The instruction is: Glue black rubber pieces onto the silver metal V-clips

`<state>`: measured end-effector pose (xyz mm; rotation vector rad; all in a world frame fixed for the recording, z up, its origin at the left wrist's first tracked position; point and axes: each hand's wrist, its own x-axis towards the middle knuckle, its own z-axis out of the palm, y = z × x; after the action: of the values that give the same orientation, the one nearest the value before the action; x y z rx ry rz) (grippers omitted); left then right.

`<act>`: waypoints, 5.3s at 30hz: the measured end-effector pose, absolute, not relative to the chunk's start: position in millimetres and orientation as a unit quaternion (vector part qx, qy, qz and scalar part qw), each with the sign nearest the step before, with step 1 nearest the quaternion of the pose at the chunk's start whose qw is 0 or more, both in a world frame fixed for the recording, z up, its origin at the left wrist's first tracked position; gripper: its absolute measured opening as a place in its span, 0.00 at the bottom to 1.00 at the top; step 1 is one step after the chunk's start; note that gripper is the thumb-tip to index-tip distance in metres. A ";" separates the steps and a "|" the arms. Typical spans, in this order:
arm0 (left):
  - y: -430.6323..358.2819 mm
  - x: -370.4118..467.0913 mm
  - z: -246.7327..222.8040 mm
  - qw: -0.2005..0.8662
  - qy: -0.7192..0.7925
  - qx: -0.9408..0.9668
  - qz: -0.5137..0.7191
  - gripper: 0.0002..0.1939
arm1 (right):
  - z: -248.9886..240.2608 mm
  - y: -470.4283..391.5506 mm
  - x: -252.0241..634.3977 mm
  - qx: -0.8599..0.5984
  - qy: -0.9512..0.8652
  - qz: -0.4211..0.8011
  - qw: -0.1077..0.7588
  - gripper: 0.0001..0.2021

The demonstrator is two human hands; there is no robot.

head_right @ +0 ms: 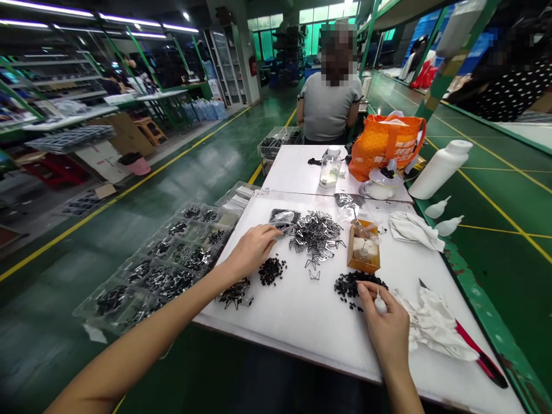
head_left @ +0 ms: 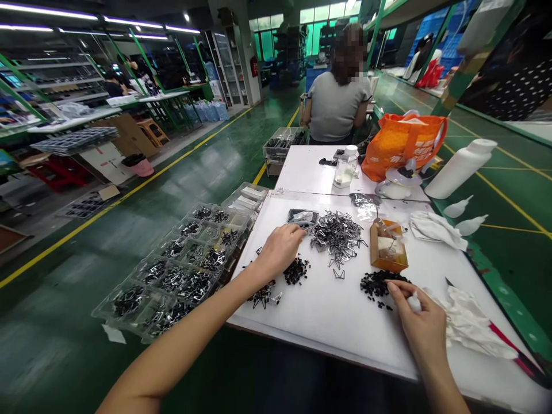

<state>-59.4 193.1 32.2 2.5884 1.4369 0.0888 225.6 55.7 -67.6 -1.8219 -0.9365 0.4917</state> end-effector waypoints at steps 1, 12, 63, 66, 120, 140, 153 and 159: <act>200.0 -57.6 31.5 0.081 0.488 0.869 0.032 0.19 | -67.3 56.2 225.6 -0.752 -0.386 0.202 0.495 0.25; 244.6 -35.4 12.9 0.030 0.539 0.841 -0.037 0.19 | -69.4 57.4 227.1 -0.751 -0.384 0.211 0.494 0.27; 272.2 -66.8 12.8 0.447 0.494 0.736 0.121 0.18 | -67.7 57.9 225.8 -0.730 -0.406 0.196 0.514 0.23; 244.7 -71.4 13.0 0.447 0.482 0.750 0.070 0.16 | -66.9 57.4 225.3 -0.731 -0.404 0.196 0.514 0.23; 145.9 -34.7 4.9 0.046 0.479 0.876 0.023 0.11 | -73.7 56.0 226.5 -0.710 -0.425 0.176 0.533 0.22; 119.8 12.9 -33.5 -0.007 0.451 0.872 0.189 0.14 | -66.0 56.7 224.3 -0.704 -0.348 0.204 0.584 0.27; 118.0 20.6 -59.4 0.033 0.404 0.865 0.296 0.02 | -46.1 -44.3 278.7 -0.731 -0.272 0.272 0.564 0.41; 119.7 21.0 -57.3 0.058 0.369 0.876 0.306 0.05 | -49.4 -60.1 298.6 -0.811 -0.242 0.070 0.527 0.30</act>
<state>21.0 119.7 -57.3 2.6548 1.1172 0.9265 298.6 -60.1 -49.4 -1.9395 -0.5779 0.1683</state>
